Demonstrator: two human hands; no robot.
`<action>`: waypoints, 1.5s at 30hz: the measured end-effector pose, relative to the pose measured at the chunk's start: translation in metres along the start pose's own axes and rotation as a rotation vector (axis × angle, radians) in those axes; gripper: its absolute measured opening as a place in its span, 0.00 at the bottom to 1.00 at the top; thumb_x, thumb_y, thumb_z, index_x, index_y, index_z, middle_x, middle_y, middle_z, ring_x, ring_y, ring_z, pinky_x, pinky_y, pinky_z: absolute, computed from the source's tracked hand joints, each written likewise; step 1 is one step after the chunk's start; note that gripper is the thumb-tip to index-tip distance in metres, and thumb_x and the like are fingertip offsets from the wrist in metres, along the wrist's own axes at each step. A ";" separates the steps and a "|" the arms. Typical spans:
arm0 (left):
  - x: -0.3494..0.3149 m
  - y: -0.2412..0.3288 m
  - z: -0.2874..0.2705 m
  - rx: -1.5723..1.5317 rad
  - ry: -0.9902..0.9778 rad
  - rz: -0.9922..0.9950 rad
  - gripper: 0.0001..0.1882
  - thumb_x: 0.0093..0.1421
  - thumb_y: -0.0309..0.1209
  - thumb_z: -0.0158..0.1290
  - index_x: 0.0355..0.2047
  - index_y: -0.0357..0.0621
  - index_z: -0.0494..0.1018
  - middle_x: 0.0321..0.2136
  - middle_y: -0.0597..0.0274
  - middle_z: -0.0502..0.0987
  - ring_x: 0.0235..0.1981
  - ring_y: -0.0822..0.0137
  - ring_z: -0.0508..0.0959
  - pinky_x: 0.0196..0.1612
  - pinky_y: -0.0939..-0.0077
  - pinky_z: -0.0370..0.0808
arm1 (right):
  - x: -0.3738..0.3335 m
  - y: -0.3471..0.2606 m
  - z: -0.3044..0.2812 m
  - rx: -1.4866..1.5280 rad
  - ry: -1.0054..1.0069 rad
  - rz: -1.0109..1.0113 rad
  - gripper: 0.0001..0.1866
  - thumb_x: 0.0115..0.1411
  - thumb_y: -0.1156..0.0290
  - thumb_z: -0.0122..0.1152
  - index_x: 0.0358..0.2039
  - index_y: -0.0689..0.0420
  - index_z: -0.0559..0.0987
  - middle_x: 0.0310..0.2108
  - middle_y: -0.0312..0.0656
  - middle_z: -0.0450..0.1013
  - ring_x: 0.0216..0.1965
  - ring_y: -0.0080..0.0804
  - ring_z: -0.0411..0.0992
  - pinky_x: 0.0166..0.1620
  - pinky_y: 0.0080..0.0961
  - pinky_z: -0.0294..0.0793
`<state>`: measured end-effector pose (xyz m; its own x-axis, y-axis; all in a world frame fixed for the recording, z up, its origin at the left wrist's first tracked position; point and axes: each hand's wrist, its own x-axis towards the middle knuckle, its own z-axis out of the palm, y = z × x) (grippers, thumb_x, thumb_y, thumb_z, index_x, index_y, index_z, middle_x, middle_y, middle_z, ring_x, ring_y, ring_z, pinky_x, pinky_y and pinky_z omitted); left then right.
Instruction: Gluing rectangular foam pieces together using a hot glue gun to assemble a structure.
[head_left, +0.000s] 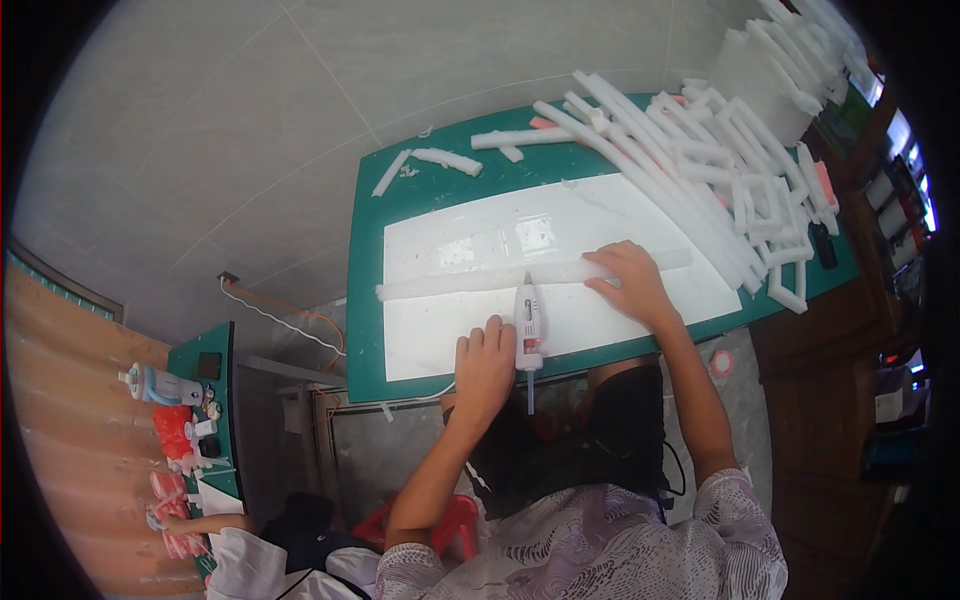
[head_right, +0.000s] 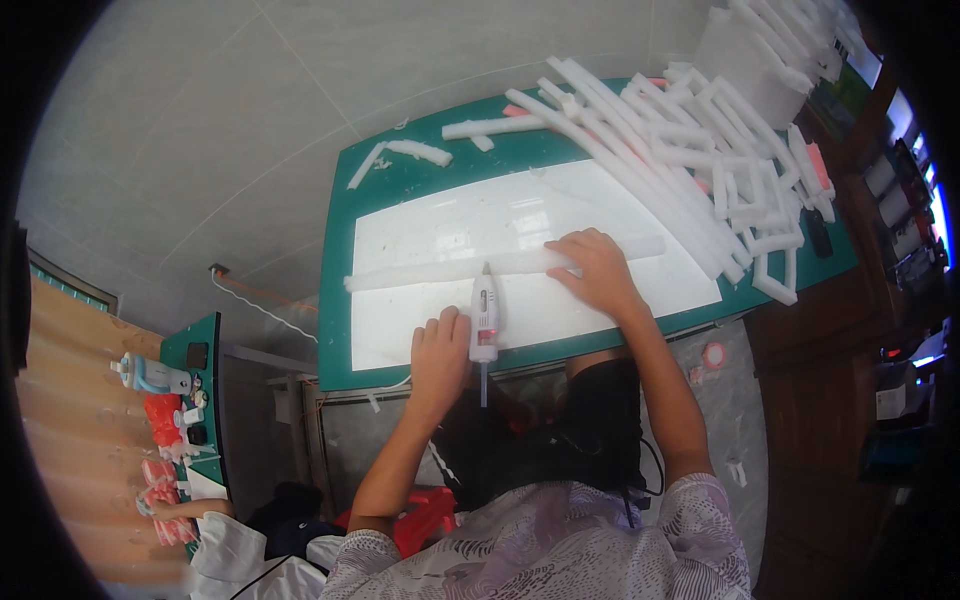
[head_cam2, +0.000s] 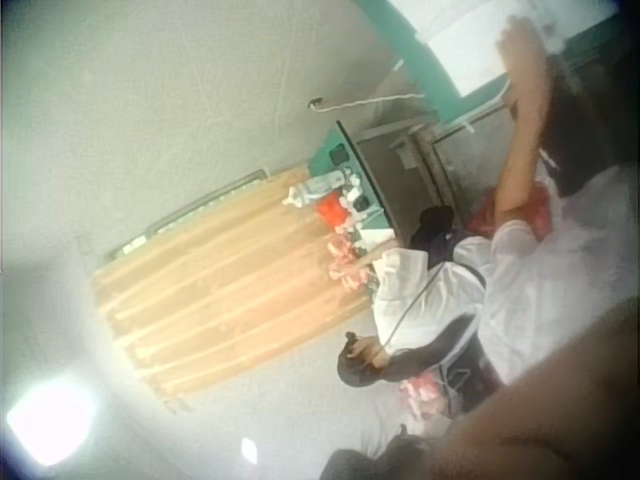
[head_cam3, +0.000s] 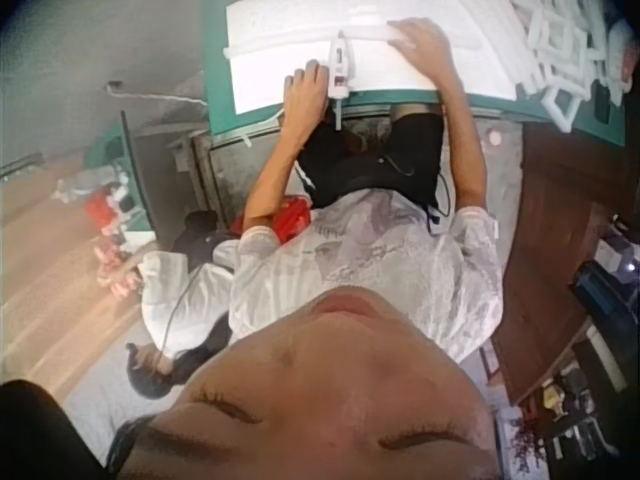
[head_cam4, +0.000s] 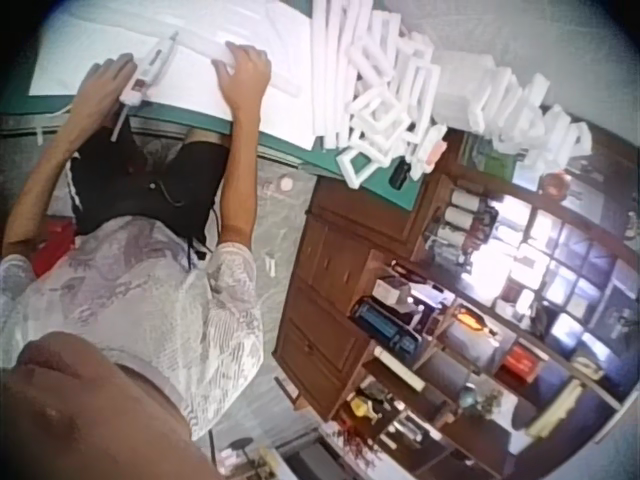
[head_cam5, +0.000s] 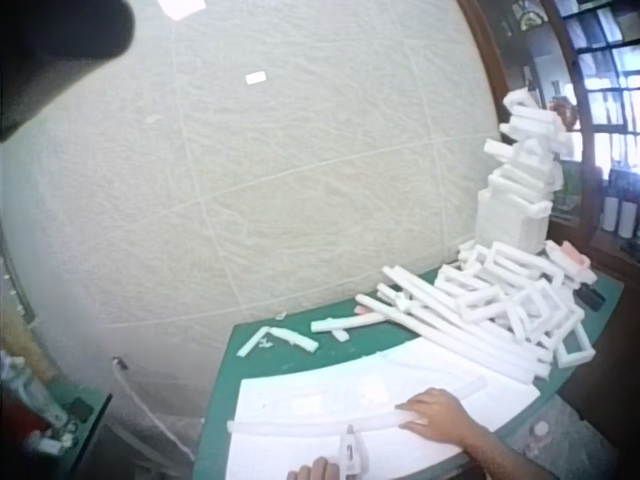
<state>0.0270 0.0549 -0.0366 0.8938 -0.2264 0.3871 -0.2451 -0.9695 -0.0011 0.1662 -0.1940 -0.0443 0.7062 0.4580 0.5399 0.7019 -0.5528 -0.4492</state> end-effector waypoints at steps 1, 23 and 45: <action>0.000 0.000 0.001 0.010 0.005 0.004 0.11 0.50 0.25 0.52 0.36 0.42 0.69 0.40 0.57 0.72 0.33 0.58 0.71 0.36 0.64 0.66 | 0.000 -0.001 0.000 -0.002 0.001 0.008 0.17 0.49 0.67 0.69 0.41 0.55 0.82 0.37 0.41 0.76 0.41 0.42 0.71 0.47 0.36 0.71; 0.012 -0.003 -0.007 0.145 -0.137 0.077 0.06 0.54 0.27 0.50 0.34 0.44 0.69 0.32 0.61 0.69 0.32 0.62 0.72 0.35 0.65 0.67 | -0.075 -0.031 -0.030 -0.192 0.213 0.201 0.20 0.53 0.69 0.64 0.46 0.60 0.77 0.47 0.49 0.72 0.50 0.51 0.68 0.55 0.44 0.66; 0.012 0.008 0.000 0.278 -0.045 0.068 0.03 0.54 0.28 0.52 0.29 0.46 0.70 0.29 0.63 0.69 0.28 0.65 0.73 0.32 0.67 0.67 | -0.073 0.004 -0.035 -0.283 0.298 0.314 0.23 0.56 0.75 0.57 0.54 0.63 0.74 0.57 0.54 0.69 0.56 0.55 0.65 0.60 0.43 0.63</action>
<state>0.0363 0.0448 -0.0323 0.8962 -0.2893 0.3365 -0.1979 -0.9392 -0.2805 0.1144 -0.2537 -0.0604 0.7930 0.0444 0.6076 0.3785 -0.8174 -0.4342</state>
